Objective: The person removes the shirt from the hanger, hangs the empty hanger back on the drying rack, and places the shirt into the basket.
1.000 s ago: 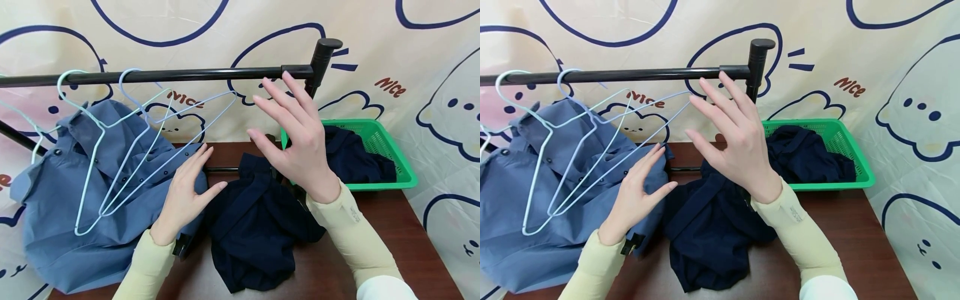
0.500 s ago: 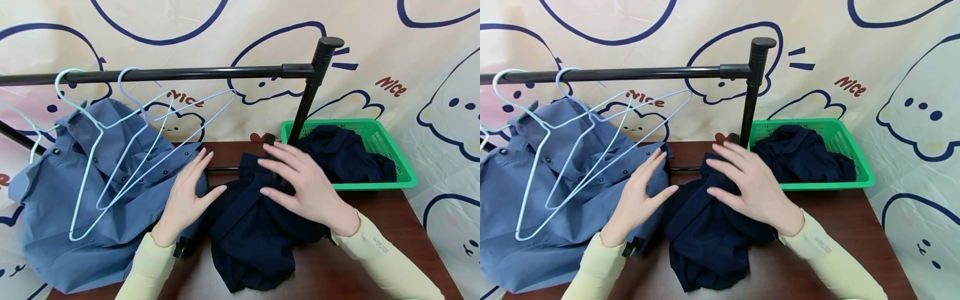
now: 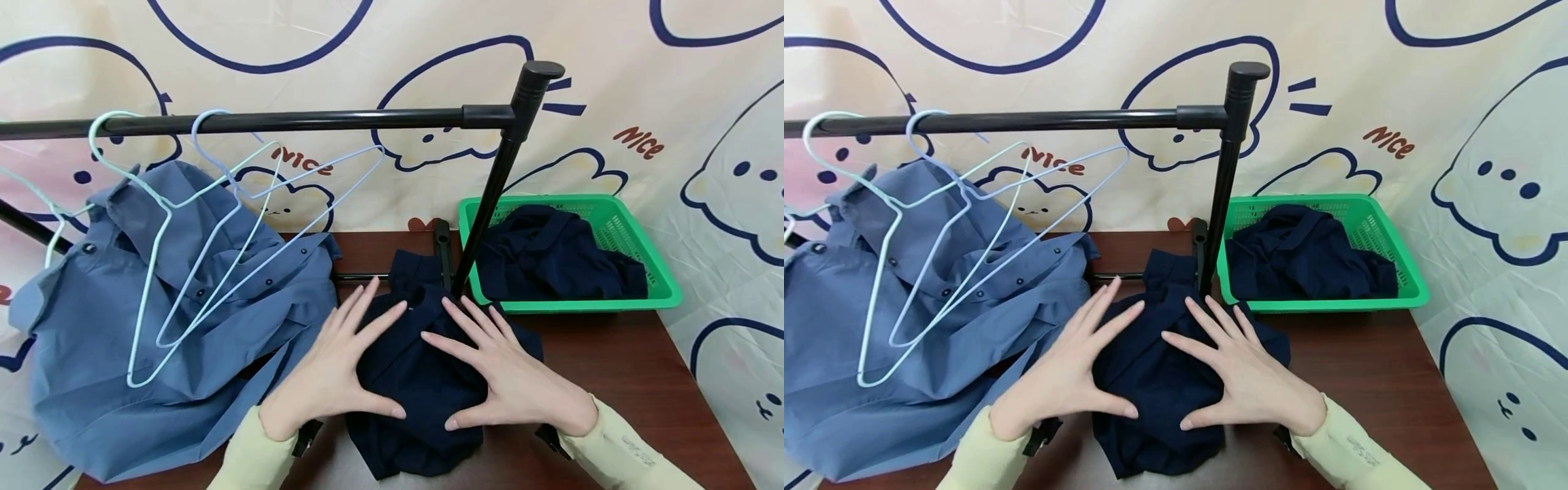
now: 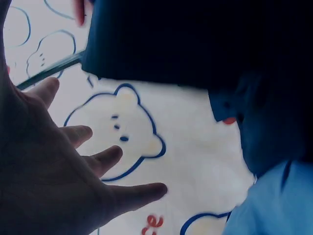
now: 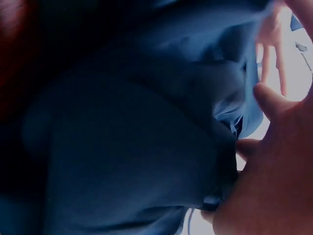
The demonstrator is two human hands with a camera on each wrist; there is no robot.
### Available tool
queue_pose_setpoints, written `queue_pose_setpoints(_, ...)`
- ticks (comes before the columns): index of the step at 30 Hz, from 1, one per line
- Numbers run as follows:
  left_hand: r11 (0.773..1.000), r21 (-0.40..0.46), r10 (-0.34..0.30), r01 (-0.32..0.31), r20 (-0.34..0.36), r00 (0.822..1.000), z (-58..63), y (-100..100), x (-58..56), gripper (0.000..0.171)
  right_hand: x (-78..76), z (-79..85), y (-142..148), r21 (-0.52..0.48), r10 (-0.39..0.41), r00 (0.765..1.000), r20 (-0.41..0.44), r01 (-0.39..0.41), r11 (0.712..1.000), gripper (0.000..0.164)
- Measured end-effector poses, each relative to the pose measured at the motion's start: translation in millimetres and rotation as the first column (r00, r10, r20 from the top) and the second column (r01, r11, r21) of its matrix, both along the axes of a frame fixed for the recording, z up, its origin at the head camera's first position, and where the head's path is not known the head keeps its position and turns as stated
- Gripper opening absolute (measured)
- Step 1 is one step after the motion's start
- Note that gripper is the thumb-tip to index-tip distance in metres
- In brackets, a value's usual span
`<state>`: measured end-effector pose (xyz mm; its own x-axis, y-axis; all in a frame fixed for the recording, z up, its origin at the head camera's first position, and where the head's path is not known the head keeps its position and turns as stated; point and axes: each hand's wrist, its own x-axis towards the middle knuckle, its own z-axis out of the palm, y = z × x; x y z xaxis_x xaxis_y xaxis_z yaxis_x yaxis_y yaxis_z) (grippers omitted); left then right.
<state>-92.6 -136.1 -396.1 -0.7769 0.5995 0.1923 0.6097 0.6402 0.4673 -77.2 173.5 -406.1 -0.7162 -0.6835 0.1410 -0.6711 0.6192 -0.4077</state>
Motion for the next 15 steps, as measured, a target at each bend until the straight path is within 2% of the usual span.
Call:
queue_pose_setpoints(3, 0.999, -0.041, -0.033, 0.035, 0.060, 0.998, -11.0, 7.5, 1.9, 0.127, -2.6, -14.6, 1.9, 0.031, -0.024, 0.999, 0.040, 0.023, 0.999, 0.117)
queue_pose_setpoints(5, 0.996, -0.077, -0.032, 0.041, 0.121, 0.992, -18.7, 11.2, 1.4, 0.130, -5.4, -24.6, 2.3, 0.045, -0.034, 0.997, 0.070, 0.031, 0.999, 0.123)
queue_pose_setpoints(9, 0.988, -0.152, 0.025, 0.007, 0.203, 0.979, -32.9, 16.7, -3.5, 0.138, -11.4, -42.3, 1.0, 0.067, -0.045, 0.994, 0.100, 0.038, 0.997, 0.129)
queue_pose_setpoints(15, 0.972, -0.230, 0.104, -0.042, 0.265, 0.959, -46.9, 22.2, -15.7, 0.145, -21.1, -58.4, -2.3, 0.059, -0.047, 0.997, 0.053, 0.044, 0.997, 0.130)
